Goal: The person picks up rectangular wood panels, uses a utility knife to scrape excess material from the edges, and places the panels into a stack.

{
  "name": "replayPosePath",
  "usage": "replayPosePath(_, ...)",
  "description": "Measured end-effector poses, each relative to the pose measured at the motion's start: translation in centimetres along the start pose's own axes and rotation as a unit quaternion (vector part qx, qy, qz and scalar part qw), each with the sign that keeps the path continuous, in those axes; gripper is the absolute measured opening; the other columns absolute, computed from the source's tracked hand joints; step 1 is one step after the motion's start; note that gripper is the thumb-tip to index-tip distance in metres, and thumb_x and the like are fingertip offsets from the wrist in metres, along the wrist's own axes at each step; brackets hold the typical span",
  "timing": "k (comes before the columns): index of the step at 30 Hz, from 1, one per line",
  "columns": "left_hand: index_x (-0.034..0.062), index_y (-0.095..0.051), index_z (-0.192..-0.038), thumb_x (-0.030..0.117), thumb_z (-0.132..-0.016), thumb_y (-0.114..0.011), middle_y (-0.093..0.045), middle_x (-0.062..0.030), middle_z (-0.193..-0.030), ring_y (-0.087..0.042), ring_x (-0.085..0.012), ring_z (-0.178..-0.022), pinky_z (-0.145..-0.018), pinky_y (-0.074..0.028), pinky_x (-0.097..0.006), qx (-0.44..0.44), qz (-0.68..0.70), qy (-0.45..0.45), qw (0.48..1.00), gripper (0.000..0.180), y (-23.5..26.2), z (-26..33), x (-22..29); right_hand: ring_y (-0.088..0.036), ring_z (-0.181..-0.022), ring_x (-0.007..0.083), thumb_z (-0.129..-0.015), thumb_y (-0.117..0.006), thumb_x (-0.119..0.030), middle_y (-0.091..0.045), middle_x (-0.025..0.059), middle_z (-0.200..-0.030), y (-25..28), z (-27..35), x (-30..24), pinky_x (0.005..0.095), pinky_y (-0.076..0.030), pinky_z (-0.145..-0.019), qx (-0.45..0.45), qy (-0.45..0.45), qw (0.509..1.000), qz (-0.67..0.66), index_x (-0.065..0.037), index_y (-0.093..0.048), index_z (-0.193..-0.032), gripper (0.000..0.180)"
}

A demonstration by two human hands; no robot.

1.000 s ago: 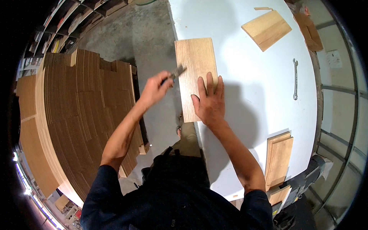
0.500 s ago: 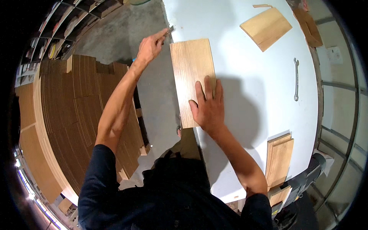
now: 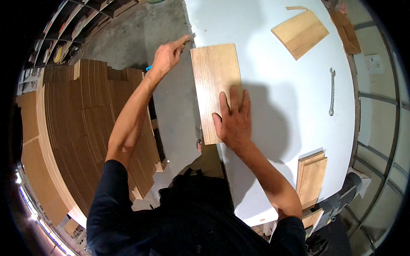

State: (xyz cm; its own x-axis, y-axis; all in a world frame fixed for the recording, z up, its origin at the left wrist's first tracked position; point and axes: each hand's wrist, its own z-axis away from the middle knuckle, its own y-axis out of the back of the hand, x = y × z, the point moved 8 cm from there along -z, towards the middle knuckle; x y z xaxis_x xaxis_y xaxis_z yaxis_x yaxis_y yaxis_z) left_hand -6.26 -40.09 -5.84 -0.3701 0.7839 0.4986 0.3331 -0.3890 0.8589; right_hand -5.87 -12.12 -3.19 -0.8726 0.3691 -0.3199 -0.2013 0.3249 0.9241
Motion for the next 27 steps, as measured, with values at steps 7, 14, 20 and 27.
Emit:
replayPosePath(7, 0.0048, -0.052, -0.134, 0.006, -0.095, -0.052, -0.069, -0.0156, -0.105, -0.067, -0.0209, -0.093, -0.086, -0.051, -0.031, -0.042, 0.241, 0.1, 0.965, 0.039, -1.6, 2.1, 1.9, -0.03, -0.128, 0.0539, -0.079, -0.072, -0.028, -0.031, 0.0233, -0.143, 0.1, 0.2, 0.6, 0.0564, -0.033, -0.106, 0.002, -0.021, 1.0, 0.013, -0.003, -0.043, -0.135, 0.067)
replayPosePath(14, 0.0101, -0.063, -0.124, -0.008, -0.09, -0.047, -0.069, -0.0144, -0.11, -0.066, -0.0215, -0.101, -0.088, -0.051, -0.033, 0.038, 0.329, 0.058, 0.942, 0.042, -2.3, 4.1, 1.9, -0.036, -0.124, 0.0536, -0.08, -0.07, -0.026, -0.036, 0.0234, -0.14, 0.6, -0.4, 0.2, 0.0553, -0.033, -0.106, 0.004, -0.018, 0.999, 0.028, -0.002, -0.048, -0.132, 0.061)
replayPosePath(20, 0.009, -0.066, -0.117, -0.007, -0.076, -0.053, -0.068, -0.0175, -0.097, -0.065, -0.0331, -0.084, -0.075, -0.051, -0.039, 0.032, 0.201, -0.157, 0.966, 0.046, -2.3, 14.2, 9.1, -0.035, -0.125, 0.0522, -0.081, -0.068, -0.022, -0.035, 0.0227, -0.142, 0.2, 0.1, 0.3, 0.054, -0.032, -0.107, 0.016, -0.024, 0.999, 0.027, -0.003, -0.046, -0.135, 0.061)
replayPosePath(27, 0.0136, -0.064, -0.121, -0.005, -0.074, -0.056, -0.066, -0.0155, -0.096, -0.061, -0.0313, -0.082, -0.072, -0.049, -0.044, -0.179, 0.253, -0.194, 0.931, 0.051, -5.5, 29.8, 13.3, -0.03, -0.127, 0.0519, -0.082, -0.067, -0.023, -0.032, 0.0227, -0.142, -0.3, 0.1, 0.2, 0.0556, -0.03, -0.108, 0.003, -0.019, 0.999, 0.035, -0.003, -0.042, -0.136, 0.063)
